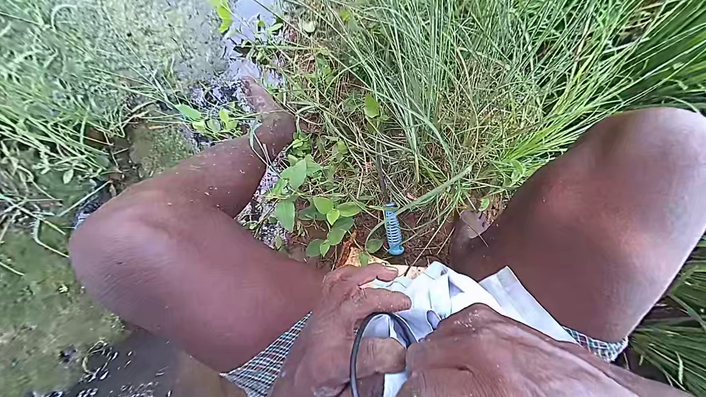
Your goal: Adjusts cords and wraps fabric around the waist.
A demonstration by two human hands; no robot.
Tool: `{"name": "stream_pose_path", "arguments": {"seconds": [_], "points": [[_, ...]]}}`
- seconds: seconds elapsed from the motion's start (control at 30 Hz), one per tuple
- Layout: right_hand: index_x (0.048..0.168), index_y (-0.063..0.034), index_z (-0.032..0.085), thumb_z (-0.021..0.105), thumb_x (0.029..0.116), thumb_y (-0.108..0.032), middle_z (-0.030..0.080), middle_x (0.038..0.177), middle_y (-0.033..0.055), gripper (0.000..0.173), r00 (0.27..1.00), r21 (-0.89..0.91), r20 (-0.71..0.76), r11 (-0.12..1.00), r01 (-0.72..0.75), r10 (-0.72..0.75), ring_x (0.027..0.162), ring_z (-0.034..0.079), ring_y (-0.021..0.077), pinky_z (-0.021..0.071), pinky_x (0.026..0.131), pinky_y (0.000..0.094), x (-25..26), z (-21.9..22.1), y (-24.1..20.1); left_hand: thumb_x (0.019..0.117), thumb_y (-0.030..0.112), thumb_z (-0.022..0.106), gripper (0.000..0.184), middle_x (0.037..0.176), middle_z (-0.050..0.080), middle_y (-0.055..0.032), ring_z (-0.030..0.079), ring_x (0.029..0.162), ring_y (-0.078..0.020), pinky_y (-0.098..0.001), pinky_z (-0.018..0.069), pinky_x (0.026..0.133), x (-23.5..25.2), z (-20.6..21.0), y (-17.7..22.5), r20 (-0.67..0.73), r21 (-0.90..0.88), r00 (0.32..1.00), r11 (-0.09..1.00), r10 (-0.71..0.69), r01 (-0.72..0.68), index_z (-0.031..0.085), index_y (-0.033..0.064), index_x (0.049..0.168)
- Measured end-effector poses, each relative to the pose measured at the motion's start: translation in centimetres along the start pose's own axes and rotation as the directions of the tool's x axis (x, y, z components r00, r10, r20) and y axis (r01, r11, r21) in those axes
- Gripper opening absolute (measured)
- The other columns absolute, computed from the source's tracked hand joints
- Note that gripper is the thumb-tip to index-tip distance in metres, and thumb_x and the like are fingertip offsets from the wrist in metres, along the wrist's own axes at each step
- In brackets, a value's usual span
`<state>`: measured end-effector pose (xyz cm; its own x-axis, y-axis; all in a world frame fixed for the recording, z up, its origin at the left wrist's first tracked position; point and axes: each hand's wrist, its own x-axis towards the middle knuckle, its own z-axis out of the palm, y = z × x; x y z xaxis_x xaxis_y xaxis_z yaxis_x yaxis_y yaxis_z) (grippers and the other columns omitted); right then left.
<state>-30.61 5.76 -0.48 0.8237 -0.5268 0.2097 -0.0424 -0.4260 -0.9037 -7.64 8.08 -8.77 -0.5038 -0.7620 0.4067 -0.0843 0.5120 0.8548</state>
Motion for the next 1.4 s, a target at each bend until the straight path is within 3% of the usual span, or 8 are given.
{"name": "stream_pose_path", "arguments": {"seconds": [0.13,0.37,0.5,0.6,0.93,1.07,1.27,1.4], "points": [[0.109,-0.0063,0.067,0.061,0.103,-0.018,0.064,0.096,0.0129,0.015,0.997,-0.03,-0.076,0.999,-0.017,0.015,0.083,0.064,0.0207,0.0509,0.065,0.0284,0.4,0.3,-0.1,0.1071,0.044,0.049,0.029,0.127,0.067,0.0043,0.05,0.135,-0.0148,-0.0404,0.0309,0.118,0.2,0.0,0.3,-0.026,0.017,0.998,0.998,-0.063,0.063,0.067,0.0227,0.113],[0.122,-0.0062,0.065,0.056,0.1045,-0.019,0.069,0.118,0.017,0.023,0.99,0.013,-0.133,0.998,0.058,-0.056,0.113,0.065,0.0252,0.0521,0.089,0.031,1.0,1.0,0.4,0.1085,0.03,0.049,0.026,0.122,0.07,-0.0046,0.053,0.133,-0.0197,-0.0405,0.032,0.118,0.3,-0.5,1.2,-0.017,-0.044,0.991,0.99,-0.132,0.131,0.069,0.0146,0.113],[0.124,-0.0057,0.063,0.055,0.1047,-0.017,0.071,0.111,0.0179,0.023,0.989,-0.007,-0.136,0.998,0.063,-0.063,0.099,0.07,0.0249,0.0539,0.08,0.0317,0.9,1.4,0.8,0.1084,0.034,0.049,0.023,0.122,0.07,0.0042,0.052,0.133,-0.0168,-0.0387,0.0347,0.116,-0.1,0.0,0.3,-0.089,0.032,0.994,0.997,-0.061,0.064,0.067,0.0195,0.105],[0.119,-0.0033,0.061,0.054,0.1045,-0.012,0.067,0.099,0.0144,0.018,0.989,0.05,-0.134,0.996,0.071,-0.064,0.088,0.067,0.0208,0.0537,0.078,0.0283,1.1,0.9,0.9,0.1074,0.039,0.05,0.021,0.128,0.067,0.0101,0.05,0.136,-0.0144,-0.0389,0.0334,0.117,-1.1,-0.5,-0.2,-0.107,0.066,0.993,0.996,-0.055,0.063,0.065,0.0255,0.114],[0.121,0.0068,0.056,0.059,0.1017,-0.01,0.063,0.091,0.0132,0.026,0.998,0.443,-0.046,0.894,0.062,-0.047,0.077,0.06,0.0106,0.0516,0.073,0.0215,0.5,0.0,2.7,0.109,0.034,0.047,0.025,0.137,0.064,0.0096,0.05,0.141,-0.0199,-0.0389,0.0391,0.119,-3.5,-1.4,0.6,-0.255,-0.128,0.967,0.992,-0.022,-0.011,0.065,0.0281,0.126],[0.122,0.0076,0.053,0.06,0.1004,-0.005,0.062,0.092,0.0152,0.026,0.998,0.494,-0.061,0.867,0.06,-0.034,0.076,0.058,0.0096,0.051,0.073,0.0192,0.2,0.2,2.7,0.109,0.037,0.047,0.029,0.134,0.066,0.0078,0.053,0.136,-0.0161,-0.0333,0.0412,0.117,-3.7,-1.7,1.3,-0.332,-0.164,0.939,0.986,-0.091,0.037,0.071,0.0239,0.121],[0.122,0.0065,0.053,0.06,0.0999,-0.004,0.059,0.091,0.0139,0.025,0.997,0.493,-0.071,0.869,0.05,-0.017,0.071,0.054,0.008,0.0476,0.066,0.0172,-0.5,-0.1,2.2,0.1042,0.039,0.056,0.024,0.144,0.06,0.0072,0.046,0.143,-0.0185,-0.0397,0.0357,0.12,-6.1,-4.0,1.1,-0.055,-0.272,0.99,0.956,-0.13,0.111,0.07,0.0259,0.119],[0.124,0.0069,0.054,0.06,0.0986,-0.002,0.061,0.087,0.0136,0.028,0.998,0.433,-0.053,0.9,0.044,-0.024,0.068,0.054,0.0093,0.0475,0.065,0.0178,-0.1,0.0,1.8,0.1054,0.043,0.051,0.027,0.141,0.063,0.0057,0.047,0.142,-0.0211,-0.0434,0.035,0.12,-5.2,-6.0,1.2,-0.046,-0.237,0.997,0.97,-0.059,0.047,0.07,0.0244,0.111]]}}
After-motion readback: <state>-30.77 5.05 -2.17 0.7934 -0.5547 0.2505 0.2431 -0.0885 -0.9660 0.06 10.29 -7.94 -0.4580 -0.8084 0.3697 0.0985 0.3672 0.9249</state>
